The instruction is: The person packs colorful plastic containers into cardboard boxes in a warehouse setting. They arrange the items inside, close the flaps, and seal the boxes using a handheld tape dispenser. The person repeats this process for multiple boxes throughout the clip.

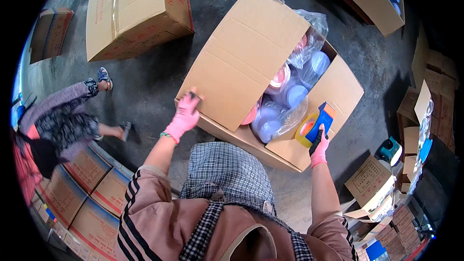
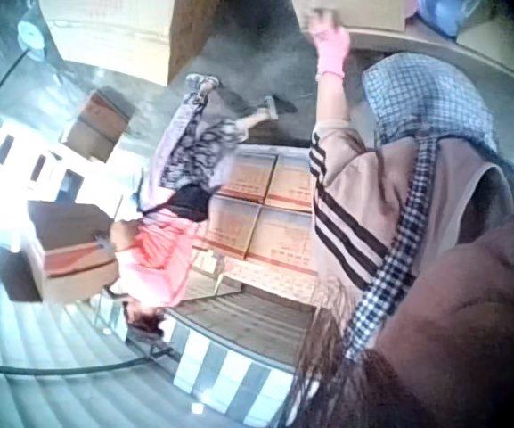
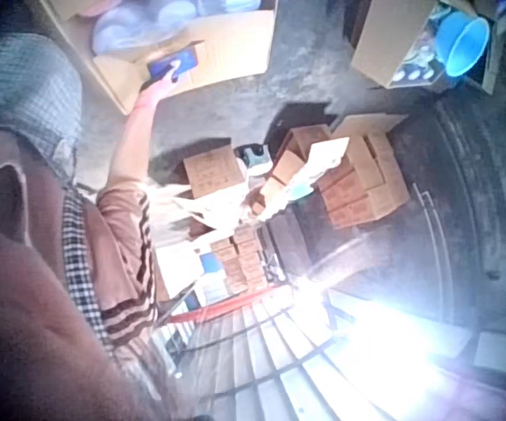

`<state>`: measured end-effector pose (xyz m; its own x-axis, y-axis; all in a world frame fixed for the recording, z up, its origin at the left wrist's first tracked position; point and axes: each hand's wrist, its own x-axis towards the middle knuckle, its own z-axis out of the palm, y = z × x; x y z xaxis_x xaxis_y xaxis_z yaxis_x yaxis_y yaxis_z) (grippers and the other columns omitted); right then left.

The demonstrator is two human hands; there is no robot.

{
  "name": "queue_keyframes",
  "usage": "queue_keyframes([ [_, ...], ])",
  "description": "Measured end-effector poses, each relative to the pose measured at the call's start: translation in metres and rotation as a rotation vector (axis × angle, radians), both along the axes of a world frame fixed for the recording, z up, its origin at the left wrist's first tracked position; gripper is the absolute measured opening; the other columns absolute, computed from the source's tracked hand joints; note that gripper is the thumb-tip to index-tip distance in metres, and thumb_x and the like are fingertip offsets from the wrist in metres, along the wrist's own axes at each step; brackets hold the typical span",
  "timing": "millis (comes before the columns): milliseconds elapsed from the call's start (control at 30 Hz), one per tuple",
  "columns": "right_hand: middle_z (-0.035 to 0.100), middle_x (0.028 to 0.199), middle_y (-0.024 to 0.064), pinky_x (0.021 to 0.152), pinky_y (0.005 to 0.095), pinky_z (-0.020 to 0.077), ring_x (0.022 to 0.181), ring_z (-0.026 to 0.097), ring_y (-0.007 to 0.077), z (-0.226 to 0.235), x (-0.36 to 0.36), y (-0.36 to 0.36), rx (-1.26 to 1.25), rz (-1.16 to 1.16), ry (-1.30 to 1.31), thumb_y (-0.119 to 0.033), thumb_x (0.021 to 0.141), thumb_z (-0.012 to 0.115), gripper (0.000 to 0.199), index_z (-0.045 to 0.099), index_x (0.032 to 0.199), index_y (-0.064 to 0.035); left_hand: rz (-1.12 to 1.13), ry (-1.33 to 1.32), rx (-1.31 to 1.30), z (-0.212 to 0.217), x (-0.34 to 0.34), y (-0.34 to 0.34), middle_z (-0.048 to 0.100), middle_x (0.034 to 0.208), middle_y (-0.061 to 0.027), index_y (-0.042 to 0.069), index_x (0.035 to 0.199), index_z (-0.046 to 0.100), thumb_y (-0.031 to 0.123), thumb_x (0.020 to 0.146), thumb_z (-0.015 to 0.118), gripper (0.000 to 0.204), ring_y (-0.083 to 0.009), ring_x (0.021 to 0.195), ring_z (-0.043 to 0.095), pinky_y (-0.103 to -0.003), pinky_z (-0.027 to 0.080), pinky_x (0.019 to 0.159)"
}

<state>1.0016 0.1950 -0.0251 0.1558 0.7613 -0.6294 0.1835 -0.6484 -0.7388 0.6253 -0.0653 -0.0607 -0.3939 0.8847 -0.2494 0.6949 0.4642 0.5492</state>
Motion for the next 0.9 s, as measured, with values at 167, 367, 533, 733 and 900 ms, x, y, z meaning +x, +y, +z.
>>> queue_keyframes([
  [167, 0.056, 0.089, 0.0043, 0.075, 0.0282, 0.0428, 0.079, 0.053, 0.0143, 0.002, -0.002, -0.005, 0.028, 0.058, 0.116, -0.044, 0.073, 0.06, 0.052, 0.053, 0.1, -0.0001, 1.124, -0.861, 0.217, -0.066, -0.021, -0.071, 0.035, 0.125, -0.0221, -0.002, 0.126, 0.027, 0.048, 0.079, 0.047, 0.072, -0.0284, 0.113, 0.036, -0.034, 0.027, 0.095],
  [367, 0.055, 0.092, 0.0068, 0.076, 0.0283, 0.0418, 0.08, 0.053, 0.0148, -0.001, 0.006, -0.024, 0.11, 0.092, 0.012, -0.048, 0.073, 0.058, 0.058, 0.051, 0.104, 0.001, 0.558, -0.262, -0.518, 0.019, -0.049, -0.092, 0.056, 0.096, -0.0211, -0.005, 0.107, 0.048, 0.045, 0.081, 0.044, 0.057, -0.03, 0.087, 0.052, -0.031, 0.038, 0.08],
  [533, 0.055, 0.091, 0.005, 0.074, 0.0261, 0.0411, 0.078, 0.051, 0.013, -0.022, 0.017, -0.033, 0.191, 0.04, 0.141, -0.046, 0.075, 0.057, 0.053, 0.053, 0.1, 0.0009, 0.654, -1.726, -0.061, 0.119, -0.083, -0.142, 0.039, 0.123, -0.0168, 0.0, 0.123, 0.034, 0.054, 0.081, 0.031, 0.068, -0.0307, 0.1, 0.049, -0.043, 0.037, 0.087],
  [733, 0.055, 0.085, 0.003, 0.071, 0.0276, 0.0421, 0.074, 0.052, 0.0122, 0.0, 0.018, -0.006, 0.089, 0.096, 0.174, -0.041, 0.072, 0.063, 0.049, 0.054, 0.097, 0.0006, 0.551, -0.94, -0.125, 0.184, 0.111, -0.022, 0.025, 0.131, -0.0199, -0.007, 0.126, 0.02, 0.03, 0.068, 0.064, 0.082, -0.0313, 0.12, 0.027, -0.041, 0.02, 0.1],
  [900, 0.057, 0.082, 0.0056, 0.061, 0.0272, 0.0444, 0.066, 0.054, 0.0139, 0.078, -0.003, 0.081, 0.199, 0.241, -0.356, -0.031, 0.068, 0.069, 0.046, 0.055, 0.093, 0.0042, 0.019, 0.187, -0.269, 0.074, 0.128, 0.119, 0.016, 0.128, -0.0329, -0.01, 0.126, 0.016, 0.041, 0.065, 0.065, 0.093, -0.0434, 0.115, 0.026, -0.046, 0.024, 0.095],
])
